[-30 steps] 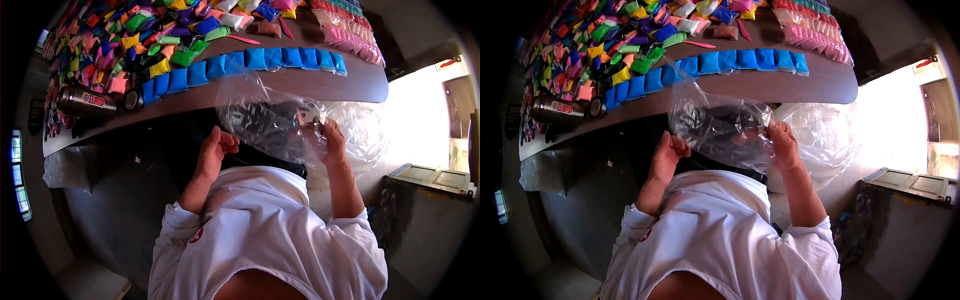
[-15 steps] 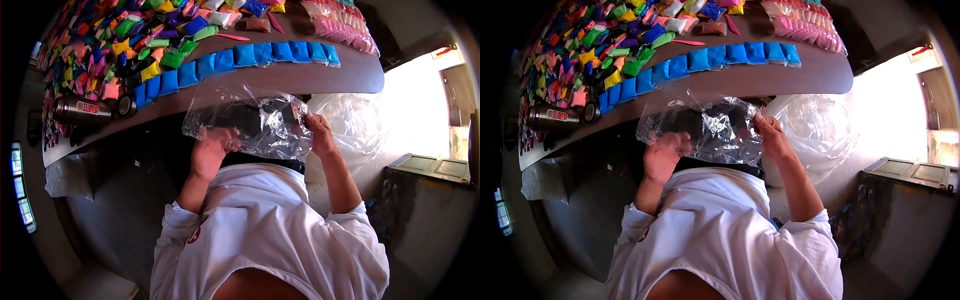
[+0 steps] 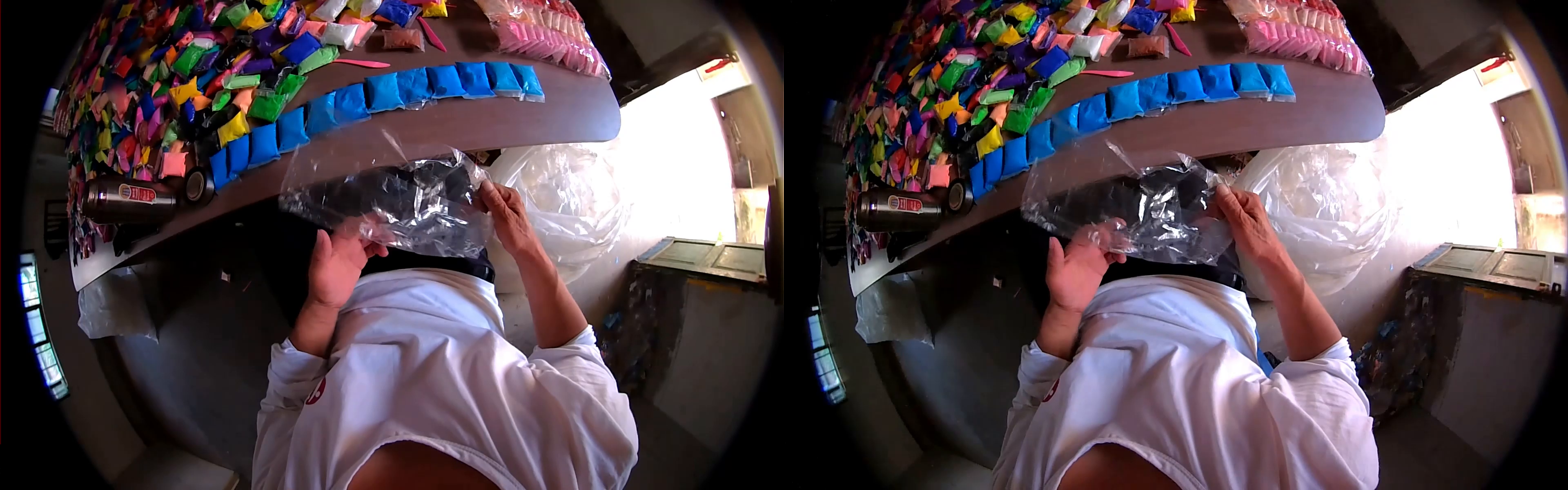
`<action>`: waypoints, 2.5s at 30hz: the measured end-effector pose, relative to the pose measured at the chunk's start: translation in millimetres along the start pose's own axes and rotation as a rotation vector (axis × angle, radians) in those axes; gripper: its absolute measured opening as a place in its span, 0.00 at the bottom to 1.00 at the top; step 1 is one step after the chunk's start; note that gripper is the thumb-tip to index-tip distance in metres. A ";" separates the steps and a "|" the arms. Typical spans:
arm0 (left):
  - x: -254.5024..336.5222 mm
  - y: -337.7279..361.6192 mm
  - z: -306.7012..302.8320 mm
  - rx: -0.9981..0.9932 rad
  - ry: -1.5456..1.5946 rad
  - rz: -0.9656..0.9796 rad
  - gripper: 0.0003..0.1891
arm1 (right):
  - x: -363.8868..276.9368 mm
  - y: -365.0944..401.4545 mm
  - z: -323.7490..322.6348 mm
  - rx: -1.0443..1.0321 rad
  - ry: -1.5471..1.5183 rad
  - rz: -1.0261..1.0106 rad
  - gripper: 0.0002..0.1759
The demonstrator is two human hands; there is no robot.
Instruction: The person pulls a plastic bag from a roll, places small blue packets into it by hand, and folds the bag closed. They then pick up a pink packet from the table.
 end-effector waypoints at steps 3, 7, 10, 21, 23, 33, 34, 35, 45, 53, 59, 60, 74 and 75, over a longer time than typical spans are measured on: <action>-4.5 -0.5 -3.3 -0.106 -0.131 0.050 0.37 | 4.2 -0.8 -3.0 0.029 -0.003 0.022 0.28; -9.9 0.4 -10.9 0.000 -0.342 -0.006 0.30 | 7.8 2.1 4.0 -0.041 0.017 0.068 0.30; -17.0 2.1 -28.5 0.133 -0.657 -0.144 0.22 | 11.9 4.6 -0.1 -0.067 0.035 0.074 0.32; -15.9 0.2 -8.9 0.135 -0.534 -0.071 0.20 | -14.1 13.3 -12.4 0.013 0.054 -0.153 0.45; -16.1 1.0 -9.3 0.143 -0.529 -0.065 0.20 | -14.7 14.5 -13.5 0.035 0.085 -0.202 0.39; -19.9 1.9 -16.4 0.169 -0.534 -0.016 0.20 | 10.0 6.2 -45.0 0.118 -0.285 0.164 0.17; -19.0 1.7 -16.9 0.172 -0.535 -0.011 0.20 | 0.7 6.4 -51.0 0.242 -0.127 0.076 0.18; -19.9 2.0 -17.7 0.175 -0.535 -0.033 0.20 | -10.8 7.9 -55.6 0.364 0.032 -0.013 0.18; -36.7 2.3 -9.1 0.092 -0.444 -0.147 0.18 | -93.6 -9.7 53.8 0.161 0.855 -0.464 0.19; -29.8 6.7 -29.5 0.071 -0.479 -0.107 0.20 | -112.3 -18.8 39.0 0.077 0.821 -0.651 0.05; -22.1 -2.4 -35.9 0.107 -0.544 -0.074 0.25 | -112.5 -26.0 21.5 -0.210 0.780 -0.199 0.08; -21.7 -3.3 -39.4 0.123 -0.590 -0.075 0.25 | -104.9 -28.6 20.2 -0.300 0.719 -0.061 0.10; -9.9 -24.7 -29.4 0.063 -0.487 -0.143 0.27 | -90.0 -40.0 27.1 -0.549 0.781 0.103 0.15; -11.3 -25.2 -26.0 0.048 -0.532 -0.138 0.26 | -87.5 -41.3 24.3 -0.487 0.843 0.175 0.15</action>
Point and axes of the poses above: each hand's wrist, its own y-axis away from the middle knuckle, its own z-axis out of the palm, x = y × z, the point moved 6 cm from there along -y, towards the middle knuckle, and after that the axes turned 9 degrees about z, right-handed, at the moved point
